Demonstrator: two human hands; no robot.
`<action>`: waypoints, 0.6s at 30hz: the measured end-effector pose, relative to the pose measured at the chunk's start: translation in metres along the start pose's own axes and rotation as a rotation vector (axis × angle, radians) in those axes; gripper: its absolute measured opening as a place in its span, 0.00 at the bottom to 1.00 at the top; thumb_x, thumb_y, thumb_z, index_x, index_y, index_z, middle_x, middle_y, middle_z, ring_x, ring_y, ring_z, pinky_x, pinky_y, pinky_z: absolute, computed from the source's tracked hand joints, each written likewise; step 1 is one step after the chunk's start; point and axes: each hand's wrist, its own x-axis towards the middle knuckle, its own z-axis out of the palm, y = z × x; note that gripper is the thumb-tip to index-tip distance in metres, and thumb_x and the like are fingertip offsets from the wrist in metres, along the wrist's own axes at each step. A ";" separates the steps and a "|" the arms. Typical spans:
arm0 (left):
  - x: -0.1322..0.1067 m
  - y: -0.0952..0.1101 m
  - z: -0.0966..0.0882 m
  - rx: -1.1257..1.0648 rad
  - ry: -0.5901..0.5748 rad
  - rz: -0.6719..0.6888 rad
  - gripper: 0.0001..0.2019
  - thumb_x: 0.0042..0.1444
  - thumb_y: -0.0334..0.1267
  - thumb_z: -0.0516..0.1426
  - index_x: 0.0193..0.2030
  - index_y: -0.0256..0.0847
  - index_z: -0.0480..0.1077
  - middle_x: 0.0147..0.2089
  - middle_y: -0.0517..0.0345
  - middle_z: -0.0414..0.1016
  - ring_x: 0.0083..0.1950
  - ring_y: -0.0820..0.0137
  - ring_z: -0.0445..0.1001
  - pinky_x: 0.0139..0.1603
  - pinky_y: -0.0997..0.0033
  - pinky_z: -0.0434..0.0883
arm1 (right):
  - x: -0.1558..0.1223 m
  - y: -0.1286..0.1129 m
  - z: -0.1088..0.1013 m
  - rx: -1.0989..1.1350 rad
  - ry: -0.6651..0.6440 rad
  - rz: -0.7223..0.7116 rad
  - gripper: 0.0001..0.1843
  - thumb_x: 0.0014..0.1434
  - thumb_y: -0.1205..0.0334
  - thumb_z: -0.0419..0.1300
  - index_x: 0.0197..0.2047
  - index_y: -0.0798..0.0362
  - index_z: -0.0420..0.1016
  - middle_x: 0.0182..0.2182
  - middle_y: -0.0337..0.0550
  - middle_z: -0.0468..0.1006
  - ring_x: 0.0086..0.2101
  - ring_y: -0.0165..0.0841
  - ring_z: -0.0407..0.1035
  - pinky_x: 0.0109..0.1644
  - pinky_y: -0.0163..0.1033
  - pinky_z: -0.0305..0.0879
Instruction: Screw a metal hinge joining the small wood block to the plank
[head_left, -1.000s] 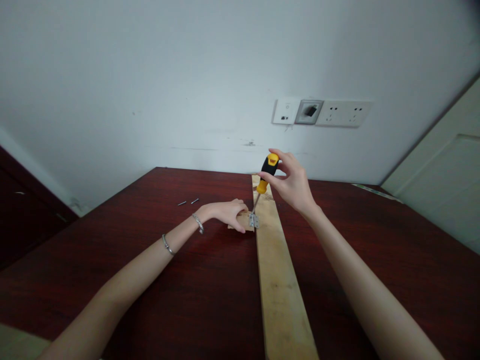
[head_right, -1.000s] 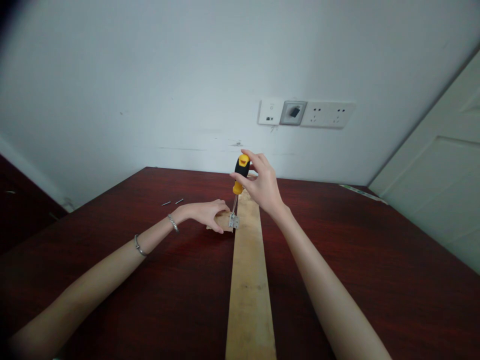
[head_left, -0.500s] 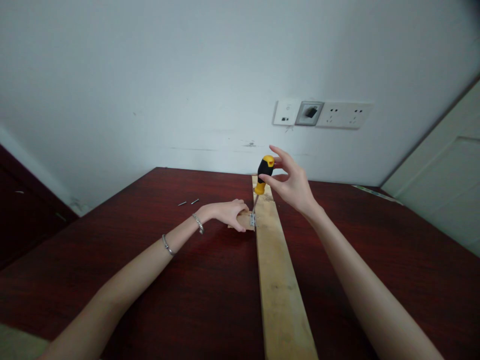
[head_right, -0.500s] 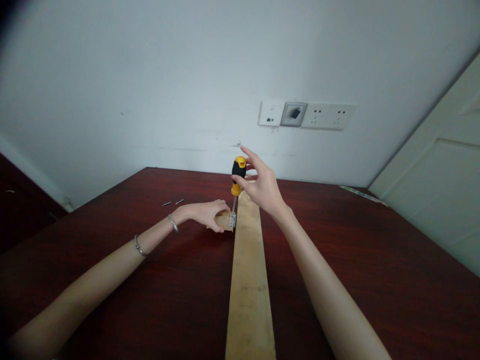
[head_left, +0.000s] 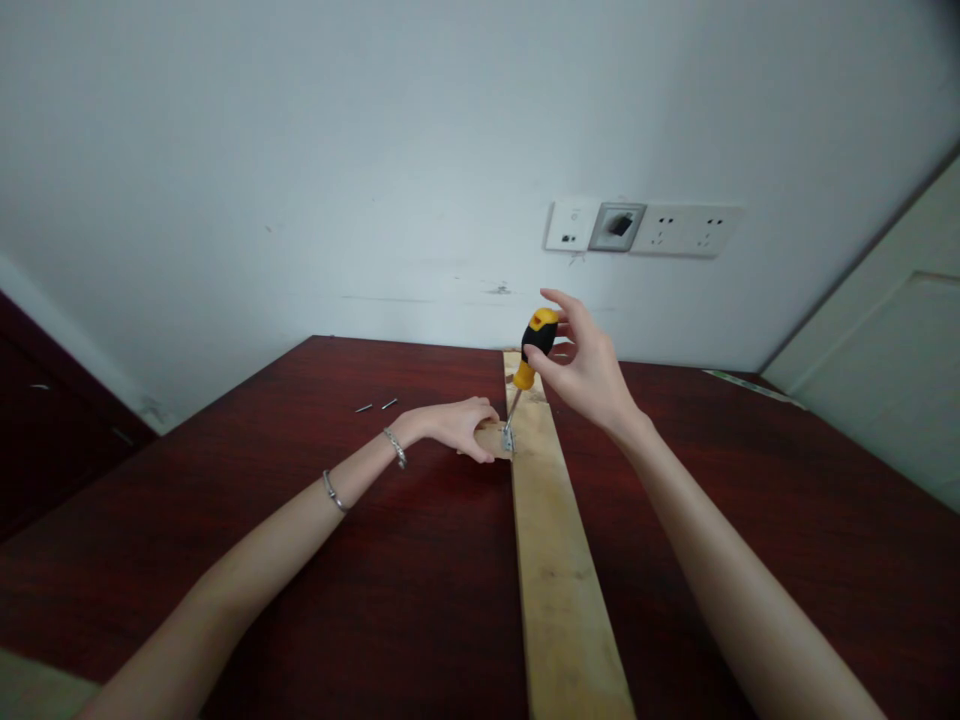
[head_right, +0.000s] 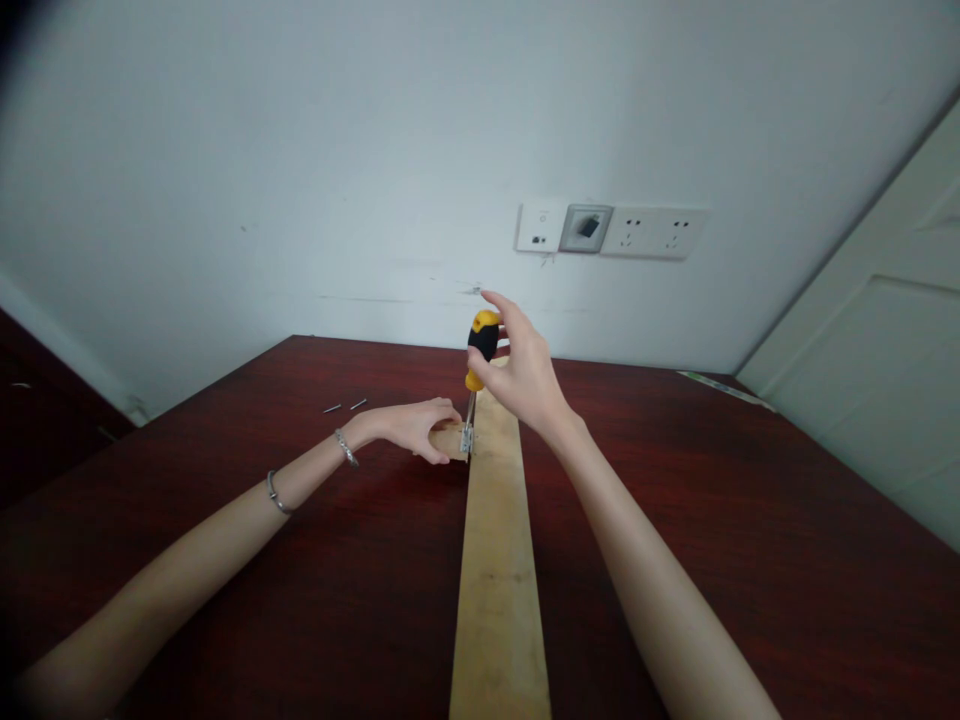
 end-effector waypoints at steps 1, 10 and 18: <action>0.000 0.000 0.000 -0.001 0.000 0.002 0.30 0.45 0.54 0.63 0.51 0.35 0.69 0.47 0.48 0.68 0.46 0.62 0.68 0.49 0.66 0.66 | 0.000 0.000 0.000 0.018 -0.016 0.002 0.30 0.54 0.63 0.60 0.61 0.46 0.62 0.48 0.47 0.72 0.41 0.39 0.70 0.41 0.47 0.74; 0.000 0.001 0.000 -0.001 0.002 0.005 0.30 0.45 0.53 0.63 0.51 0.36 0.69 0.48 0.48 0.69 0.46 0.62 0.68 0.48 0.65 0.66 | 0.001 0.004 -0.001 -0.022 -0.019 -0.008 0.26 0.53 0.59 0.64 0.56 0.44 0.67 0.47 0.45 0.71 0.40 0.38 0.69 0.42 0.48 0.73; -0.001 0.002 -0.001 0.004 -0.005 0.025 0.30 0.45 0.54 0.63 0.49 0.33 0.69 0.46 0.48 0.68 0.45 0.62 0.68 0.47 0.66 0.66 | 0.000 0.007 0.003 -0.015 0.005 0.018 0.28 0.52 0.57 0.65 0.57 0.44 0.68 0.47 0.47 0.70 0.39 0.38 0.68 0.41 0.48 0.74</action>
